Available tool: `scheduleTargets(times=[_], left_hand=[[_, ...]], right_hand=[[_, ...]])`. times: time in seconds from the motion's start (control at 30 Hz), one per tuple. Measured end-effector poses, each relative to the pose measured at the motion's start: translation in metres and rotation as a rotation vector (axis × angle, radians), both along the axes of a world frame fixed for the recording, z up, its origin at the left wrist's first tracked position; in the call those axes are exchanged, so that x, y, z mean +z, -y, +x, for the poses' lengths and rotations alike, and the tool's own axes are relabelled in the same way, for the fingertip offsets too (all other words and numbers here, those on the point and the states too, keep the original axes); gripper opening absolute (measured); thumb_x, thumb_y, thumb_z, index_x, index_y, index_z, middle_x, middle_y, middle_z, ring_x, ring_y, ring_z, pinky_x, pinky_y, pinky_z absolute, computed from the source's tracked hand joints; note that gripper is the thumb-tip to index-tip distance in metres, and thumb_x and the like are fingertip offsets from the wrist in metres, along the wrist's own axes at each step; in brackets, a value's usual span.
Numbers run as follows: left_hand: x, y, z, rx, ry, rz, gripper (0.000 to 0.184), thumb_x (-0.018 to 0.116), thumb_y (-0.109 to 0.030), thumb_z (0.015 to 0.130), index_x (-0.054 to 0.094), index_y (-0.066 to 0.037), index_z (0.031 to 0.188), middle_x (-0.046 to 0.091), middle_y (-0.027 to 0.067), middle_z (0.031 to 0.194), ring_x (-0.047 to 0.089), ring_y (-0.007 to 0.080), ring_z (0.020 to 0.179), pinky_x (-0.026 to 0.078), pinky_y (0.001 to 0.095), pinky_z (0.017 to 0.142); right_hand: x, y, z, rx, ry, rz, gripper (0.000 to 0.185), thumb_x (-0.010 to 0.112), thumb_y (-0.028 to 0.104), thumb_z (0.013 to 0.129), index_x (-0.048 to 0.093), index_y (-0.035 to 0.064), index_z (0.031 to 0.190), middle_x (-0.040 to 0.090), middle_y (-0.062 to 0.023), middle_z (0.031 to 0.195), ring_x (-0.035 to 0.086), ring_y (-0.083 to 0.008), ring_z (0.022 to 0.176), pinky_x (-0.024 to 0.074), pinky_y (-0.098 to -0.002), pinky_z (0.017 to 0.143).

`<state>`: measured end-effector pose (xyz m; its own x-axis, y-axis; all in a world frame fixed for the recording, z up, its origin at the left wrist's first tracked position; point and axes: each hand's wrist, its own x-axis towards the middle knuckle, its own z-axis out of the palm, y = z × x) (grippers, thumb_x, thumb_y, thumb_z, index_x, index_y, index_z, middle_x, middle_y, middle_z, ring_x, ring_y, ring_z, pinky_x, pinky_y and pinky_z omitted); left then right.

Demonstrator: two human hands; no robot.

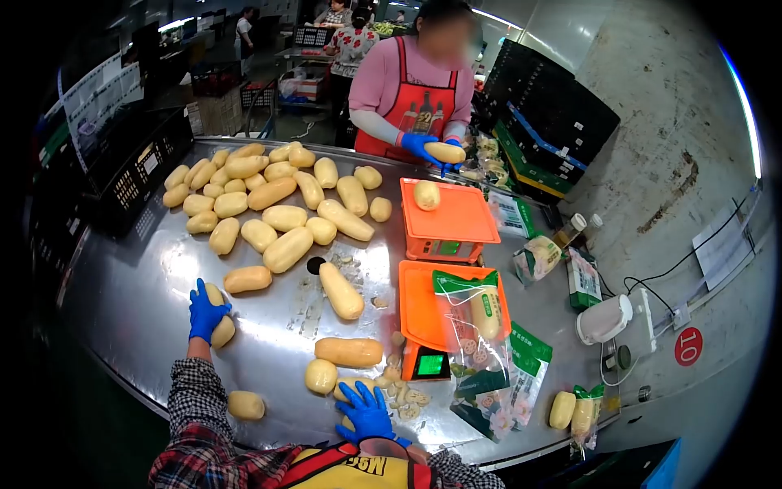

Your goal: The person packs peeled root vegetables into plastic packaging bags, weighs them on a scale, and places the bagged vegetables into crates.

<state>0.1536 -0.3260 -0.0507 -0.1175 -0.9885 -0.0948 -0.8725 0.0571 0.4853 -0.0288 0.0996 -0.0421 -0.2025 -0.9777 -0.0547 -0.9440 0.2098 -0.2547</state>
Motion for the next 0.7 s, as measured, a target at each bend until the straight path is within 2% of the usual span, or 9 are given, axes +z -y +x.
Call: scheduleTargets(times=[0.17, 0.37, 0.47, 0.7], left_hand=[[0.002, -0.006, 0.005, -0.003, -0.081, 0.005, 0.113, 0.083, -0.029, 0.064, 0.010, -0.017, 0.150, 0.029, 0.0233, 0.142, 0.043, 0.0443, 0.123, 0.042, 0.0470, 0.099], [-0.008, -0.011, 0.004, -0.046, -0.053, -0.012, 0.113, 0.082, -0.029, 0.065, 0.009, -0.019, 0.150, 0.026, 0.0243, 0.146, 0.041, 0.0450, 0.125, 0.041, 0.0470, 0.101], [-0.003, -0.017, 0.002, -0.072, -0.021, 0.006, 0.112, 0.082, -0.029, 0.066, 0.008, -0.020, 0.150, 0.024, 0.0246, 0.147, 0.040, 0.0457, 0.126, 0.040, 0.0474, 0.101], [0.002, -0.036, -0.003, -0.177, 0.013, 0.007, 0.114, 0.082, -0.030, 0.064, 0.009, -0.020, 0.150, 0.024, 0.0247, 0.147, 0.040, 0.0464, 0.126, 0.040, 0.0486, 0.101]], right_hand=[[0.010, 0.001, 0.000, -0.007, 0.035, 0.018, 0.049, 0.061, 0.054, 0.079, 0.061, 0.0272, 0.121, 0.032, 0.0000, 0.150, 0.027, -0.0314, 0.138, 0.0144, -0.0578, 0.111], [0.009, 0.000, 0.000, 0.004, 0.029, 0.012, 0.050, 0.062, 0.052, 0.079, 0.061, 0.0260, 0.121, 0.031, -0.0007, 0.150, 0.026, -0.0313, 0.138, 0.0132, -0.0569, 0.112], [0.013, 0.000, 0.001, -0.015, 0.086, -0.037, 0.047, 0.067, 0.044, 0.075, 0.063, 0.0204, 0.116, 0.031, -0.0011, 0.150, 0.028, -0.0302, 0.137, 0.0182, -0.0553, 0.110], [0.011, -0.001, 0.001, -0.004, 0.054, -0.039, 0.048, 0.066, 0.047, 0.075, 0.063, 0.0219, 0.116, 0.032, -0.0015, 0.150, 0.028, -0.0309, 0.138, 0.0161, -0.0562, 0.111]])
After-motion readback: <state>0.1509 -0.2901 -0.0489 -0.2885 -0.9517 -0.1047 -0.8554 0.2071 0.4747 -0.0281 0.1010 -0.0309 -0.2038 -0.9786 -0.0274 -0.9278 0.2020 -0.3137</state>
